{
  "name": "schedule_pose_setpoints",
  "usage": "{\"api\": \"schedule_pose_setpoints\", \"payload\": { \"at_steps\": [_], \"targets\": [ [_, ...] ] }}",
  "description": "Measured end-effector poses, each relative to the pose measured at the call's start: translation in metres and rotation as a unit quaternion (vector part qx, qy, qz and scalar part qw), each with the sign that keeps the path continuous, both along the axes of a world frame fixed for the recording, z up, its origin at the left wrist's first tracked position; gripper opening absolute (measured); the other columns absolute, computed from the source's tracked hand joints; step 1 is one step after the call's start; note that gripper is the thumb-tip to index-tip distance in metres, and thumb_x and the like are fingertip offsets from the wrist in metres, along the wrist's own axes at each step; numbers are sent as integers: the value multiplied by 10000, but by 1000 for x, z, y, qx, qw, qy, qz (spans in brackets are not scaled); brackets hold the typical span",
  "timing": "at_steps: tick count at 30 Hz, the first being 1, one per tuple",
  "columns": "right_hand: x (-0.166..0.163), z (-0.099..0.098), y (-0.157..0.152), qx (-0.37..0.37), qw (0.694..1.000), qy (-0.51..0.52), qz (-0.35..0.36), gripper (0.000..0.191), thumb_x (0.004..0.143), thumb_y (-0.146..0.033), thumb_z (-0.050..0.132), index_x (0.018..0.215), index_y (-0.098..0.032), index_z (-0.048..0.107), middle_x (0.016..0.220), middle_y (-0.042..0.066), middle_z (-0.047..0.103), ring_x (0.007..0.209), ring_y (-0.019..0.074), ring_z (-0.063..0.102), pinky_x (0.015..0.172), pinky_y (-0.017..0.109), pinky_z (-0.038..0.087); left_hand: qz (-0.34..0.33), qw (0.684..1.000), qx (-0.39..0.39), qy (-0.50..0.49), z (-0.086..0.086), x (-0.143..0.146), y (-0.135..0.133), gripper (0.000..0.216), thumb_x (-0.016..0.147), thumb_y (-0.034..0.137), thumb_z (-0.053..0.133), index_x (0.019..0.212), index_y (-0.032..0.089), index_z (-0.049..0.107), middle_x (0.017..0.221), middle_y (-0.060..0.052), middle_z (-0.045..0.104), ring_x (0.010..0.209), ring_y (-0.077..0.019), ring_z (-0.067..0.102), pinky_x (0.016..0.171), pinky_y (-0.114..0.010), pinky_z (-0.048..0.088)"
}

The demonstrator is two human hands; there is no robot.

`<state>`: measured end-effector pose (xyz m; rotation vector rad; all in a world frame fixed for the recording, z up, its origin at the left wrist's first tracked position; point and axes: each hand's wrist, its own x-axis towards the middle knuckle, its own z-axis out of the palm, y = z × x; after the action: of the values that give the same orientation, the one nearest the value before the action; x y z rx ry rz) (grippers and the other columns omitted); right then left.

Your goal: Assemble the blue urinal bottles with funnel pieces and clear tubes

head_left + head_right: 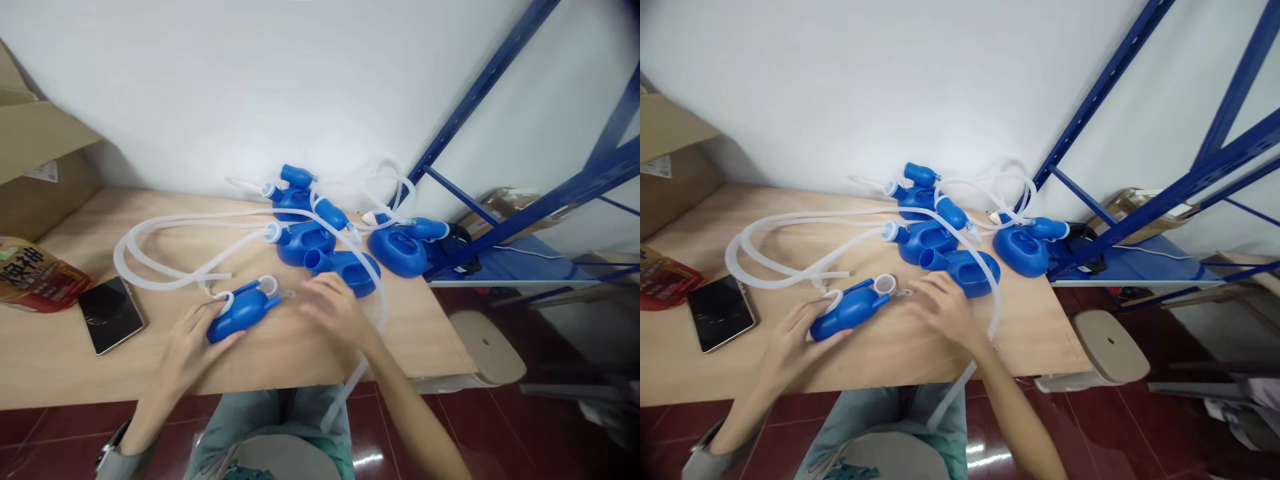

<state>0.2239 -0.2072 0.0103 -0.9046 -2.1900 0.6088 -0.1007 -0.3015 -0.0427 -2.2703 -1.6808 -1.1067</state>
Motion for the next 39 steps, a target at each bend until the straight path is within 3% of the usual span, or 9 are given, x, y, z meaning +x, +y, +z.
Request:
{"api": "schedule_pose_setpoints", "payload": {
  "at_steps": [2, 4, 7, 10, 14, 18, 23, 33, 39],
  "targets": [
    [-14, -8, -28, -95, 993, 22, 60, 781, 868, -542, 820, 1568, -373, 519, 1526, 82, 582, 1405, 312, 563, 1171, 502, 503, -76, 997, 31, 5, 17, 15, -5, 508, 889, 475, 802, 1326, 269, 645, 1205, -110, 778, 1088, -340, 742, 938, -483, 590],
    [-22, -18, -44, -162, 982, 55, 77, 917, 759, -584, 896, 1566, -378, 513, 1608, 92, 484, 1465, 333, 514, 1147, 480, 528, -136, 990, 49, 3, 30, 35, -6, 497, 875, 418, 832, 1324, 290, 661, 1179, -87, 794, 1084, -322, 753, 966, -491, 586],
    [-18, -33, -52, -202, 972, 121, 14, 774, 708, -574, 931, 1398, -340, 670, 1457, 104, 581, 1343, 329, 614, 1031, 443, 593, -181, 980, 50, -69, 38, 66, -2, 343, 913, 329, 804, 1241, 301, 709, 1160, -67, 798, 1054, -275, 769, 960, -455, 604],
    [-8, -43, -55, -202, 964, 162, -64, 710, 688, -520, 954, 1323, -322, 704, 1337, 96, 628, 1231, 309, 665, 966, 423, 613, -133, 968, 10, -214, 35, 95, 8, 71, 983, 287, 709, 1037, 272, 753, 1151, -68, 784, 1048, -243, 765, 914, -400, 625],
    [7, -52, -62, -204, 946, 199, -155, 674, 684, -457, 951, 1286, -303, 692, 1335, 92, 643, 1255, 321, 654, 1000, 447, 605, -10, 945, -21, -328, 28, 120, 23, 154, 995, 335, 681, 890, 249, 753, 1088, -56, 785, 1034, -245, 754, 920, -411, 615],
    [22, -59, -65, -255, 906, 247, -230, 667, 722, -480, 899, 1313, -300, 646, 1364, 91, 660, 1214, 322, 681, 947, 458, 636, 12, 951, -32, -307, 22, 132, 34, 202, 1010, 367, 653, 895, 240, 762, 1262, -81, 765, 1225, -286, 703, 1101, -492, 534],
    [32, -62, -67, -258, 910, 247, -210, 686, 737, -485, 881, 1341, -307, 609, 1382, 92, 661, 1179, 314, 700, 891, 433, 650, -100, 935, -142, -309, 20, 142, 34, 284, 1066, 400, 536, 980, 239, 754, 1328, -96, 757, 1233, -284, 712, 1046, -461, 576],
    [32, -63, -69, -263, 909, 268, -180, 635, 725, -484, 885, 1251, -307, 578, 1354, 86, 687, 1234, 310, 682, 958, 431, 614, -119, 947, -63, -293, 21, 147, 29, 103, 982, 326, 690, 1030, 244, 730, 1247, -96, 755, 1130, -260, 735, 1008, -426, 584],
    [32, -61, -70, -260, 926, 233, -142, 636, 713, -525, 885, 1236, -285, 614, 1291, 85, 716, 1191, 317, 697, 951, 431, 608, -182, 926, -157, -291, 23, 152, 31, 479, 948, 343, 672, 1397, 248, 535, 1243, -117, 674, 1155, -284, 676, 1010, -478, 568]
  ]
}}
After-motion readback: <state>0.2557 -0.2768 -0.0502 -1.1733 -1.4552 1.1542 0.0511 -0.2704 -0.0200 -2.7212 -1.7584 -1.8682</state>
